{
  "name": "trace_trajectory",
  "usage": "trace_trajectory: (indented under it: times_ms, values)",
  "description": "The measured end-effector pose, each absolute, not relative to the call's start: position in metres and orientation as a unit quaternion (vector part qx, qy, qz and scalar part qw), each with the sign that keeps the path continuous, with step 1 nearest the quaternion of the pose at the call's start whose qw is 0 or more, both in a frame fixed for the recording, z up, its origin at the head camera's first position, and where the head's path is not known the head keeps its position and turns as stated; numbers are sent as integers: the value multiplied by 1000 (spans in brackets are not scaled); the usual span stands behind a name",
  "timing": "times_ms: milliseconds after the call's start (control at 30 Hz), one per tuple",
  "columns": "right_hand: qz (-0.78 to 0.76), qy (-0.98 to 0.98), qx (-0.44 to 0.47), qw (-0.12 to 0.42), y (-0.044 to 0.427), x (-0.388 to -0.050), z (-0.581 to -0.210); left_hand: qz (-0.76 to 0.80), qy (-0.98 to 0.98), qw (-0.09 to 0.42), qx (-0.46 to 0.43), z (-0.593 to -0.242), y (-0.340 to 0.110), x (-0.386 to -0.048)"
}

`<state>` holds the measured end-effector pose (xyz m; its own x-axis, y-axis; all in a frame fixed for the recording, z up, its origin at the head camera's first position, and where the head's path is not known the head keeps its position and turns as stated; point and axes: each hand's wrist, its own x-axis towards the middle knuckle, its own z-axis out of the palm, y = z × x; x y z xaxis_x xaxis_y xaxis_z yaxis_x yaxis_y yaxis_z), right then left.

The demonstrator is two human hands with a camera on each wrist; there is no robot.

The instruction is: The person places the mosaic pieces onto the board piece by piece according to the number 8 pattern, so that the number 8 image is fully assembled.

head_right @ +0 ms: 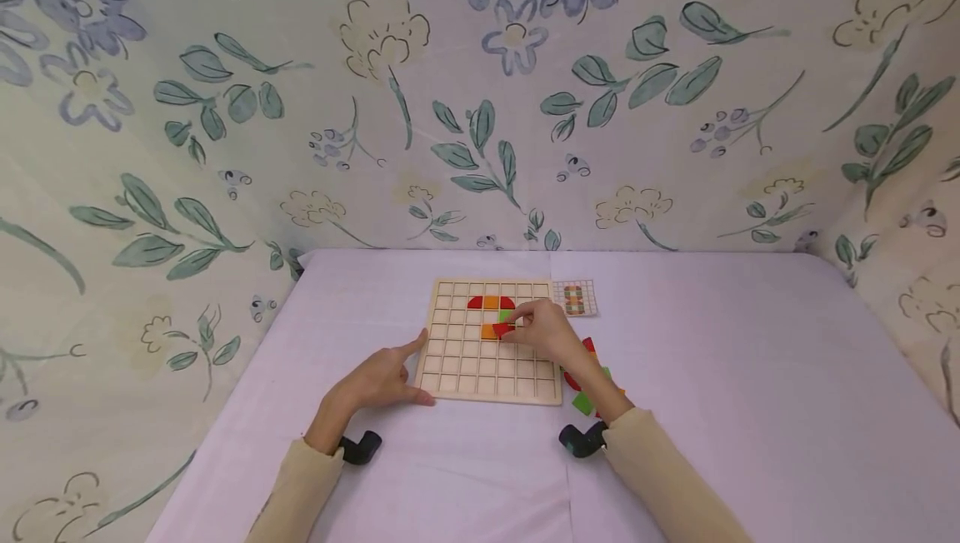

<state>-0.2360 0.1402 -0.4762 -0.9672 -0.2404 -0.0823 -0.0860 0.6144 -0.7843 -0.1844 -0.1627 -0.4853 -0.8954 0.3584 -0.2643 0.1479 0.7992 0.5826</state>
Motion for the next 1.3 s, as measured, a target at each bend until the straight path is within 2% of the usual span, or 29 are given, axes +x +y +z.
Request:
trace_trajectory:
  times_ms: [467, 933, 1300]
  values:
    - [-445, 886, -77, 106, 107, -236, -481, 279, 932, 183, 138, -484, -162, -184]
    - [-445, 887, -58, 110, 105, -237, -484, 278, 933, 182, 139, -484, -162, -184]
    - [-434, 894, -81, 79, 97, -239, -489, 280, 932, 184, 140, -484, -163, -184]
